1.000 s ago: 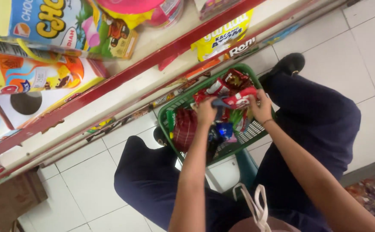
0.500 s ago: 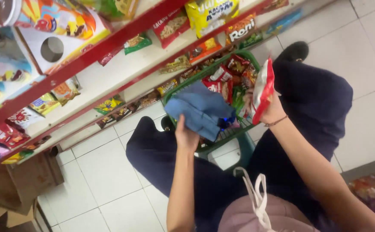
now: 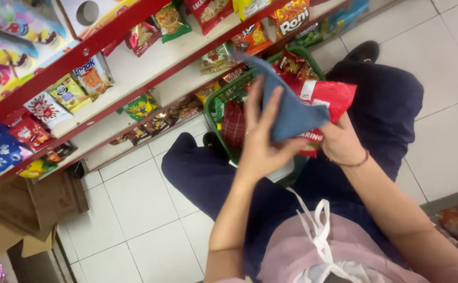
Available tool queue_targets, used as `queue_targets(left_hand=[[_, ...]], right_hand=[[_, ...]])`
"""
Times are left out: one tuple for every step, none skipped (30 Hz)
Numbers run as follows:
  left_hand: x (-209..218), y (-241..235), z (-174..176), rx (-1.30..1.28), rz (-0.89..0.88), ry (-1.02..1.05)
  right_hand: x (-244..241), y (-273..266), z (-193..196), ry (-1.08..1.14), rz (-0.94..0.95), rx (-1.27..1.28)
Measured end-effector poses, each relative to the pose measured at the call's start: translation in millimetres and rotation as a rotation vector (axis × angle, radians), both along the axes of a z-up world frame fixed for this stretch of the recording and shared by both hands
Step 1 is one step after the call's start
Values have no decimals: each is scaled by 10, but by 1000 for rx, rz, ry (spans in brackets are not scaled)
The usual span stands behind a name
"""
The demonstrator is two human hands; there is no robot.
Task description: The person sits on a low stool in a store aisle and repeatedly wipes the surfaces of various snack packages with a blue cloth. They pick up each package from a green basket, wipe it, and place it back into the basket or onto the shelf.
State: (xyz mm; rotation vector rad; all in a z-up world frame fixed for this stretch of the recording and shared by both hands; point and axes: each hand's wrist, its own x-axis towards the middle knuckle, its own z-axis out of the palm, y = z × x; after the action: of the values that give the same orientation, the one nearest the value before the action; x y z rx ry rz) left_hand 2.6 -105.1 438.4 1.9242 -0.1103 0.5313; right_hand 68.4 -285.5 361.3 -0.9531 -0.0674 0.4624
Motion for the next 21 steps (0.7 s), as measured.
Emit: queue_targets(left_hand=[[27, -76, 56, 84, 9, 17], [36, -165, 103, 167, 17, 40], [-28, -194, 65, 166, 20, 46], [-52, -200, 30, 175, 10, 48], [-69, -206, -1, 183, 0, 51], [-106, -199, -15, 184, -4, 47], [-139, -192, -30, 216, 9, 42], [-185, -173, -46, 250, 24, 38], [-250, -159, -46, 253, 23, 36], [-302, -148, -46, 292, 0, 19], [-351, -135, -48, 330, -24, 2], [-410, -109, -73, 332, -24, 2], [-469, -82, -99, 326, -51, -31], [-522, -54, -126, 319, -79, -65], [-557, -2, -186, 319, -79, -66], [-603, 46, -248, 341, -45, -65], [-649, 95, -309, 363, -11, -63], [-646, 91, -227, 366, -11, -66], [-643, 87, -142, 341, -27, -138], [-646, 79, -53, 315, -44, -209], [-574, 27, 54, 318, -44, -210]], right_hand=[[-47, 29, 115, -61, -30, -5], [-114, 43, 221, -116, -58, -12], [-158, 21, 213, -111, -55, -12], [-164, 20, 208, -128, -100, -49], [-163, 21, 206, -144, -145, -86], [-155, 15, 228, -148, -149, -86], [-144, 10, 250, -107, -160, -98], [-142, 19, 266, -64, -169, -109], [-129, 37, 323, -65, -171, -106], [-105, 50, 382, -23, -188, -90], [-78, 64, 439, 19, -205, -74], [-40, 36, 424, 19, -205, -72], [-2, 10, 406, 7, -253, -69], [42, -16, 391, -7, -300, -66], [88, -18, 438, -8, -301, -66], [125, -22, 480, -69, -348, -86], [162, -24, 523, -131, -394, -107], [166, -20, 412, -133, -395, -103], [171, -14, 302, -227, -421, -175], [171, -10, 195, -319, -445, -247], [131, 9, 103, -319, -446, -244]])
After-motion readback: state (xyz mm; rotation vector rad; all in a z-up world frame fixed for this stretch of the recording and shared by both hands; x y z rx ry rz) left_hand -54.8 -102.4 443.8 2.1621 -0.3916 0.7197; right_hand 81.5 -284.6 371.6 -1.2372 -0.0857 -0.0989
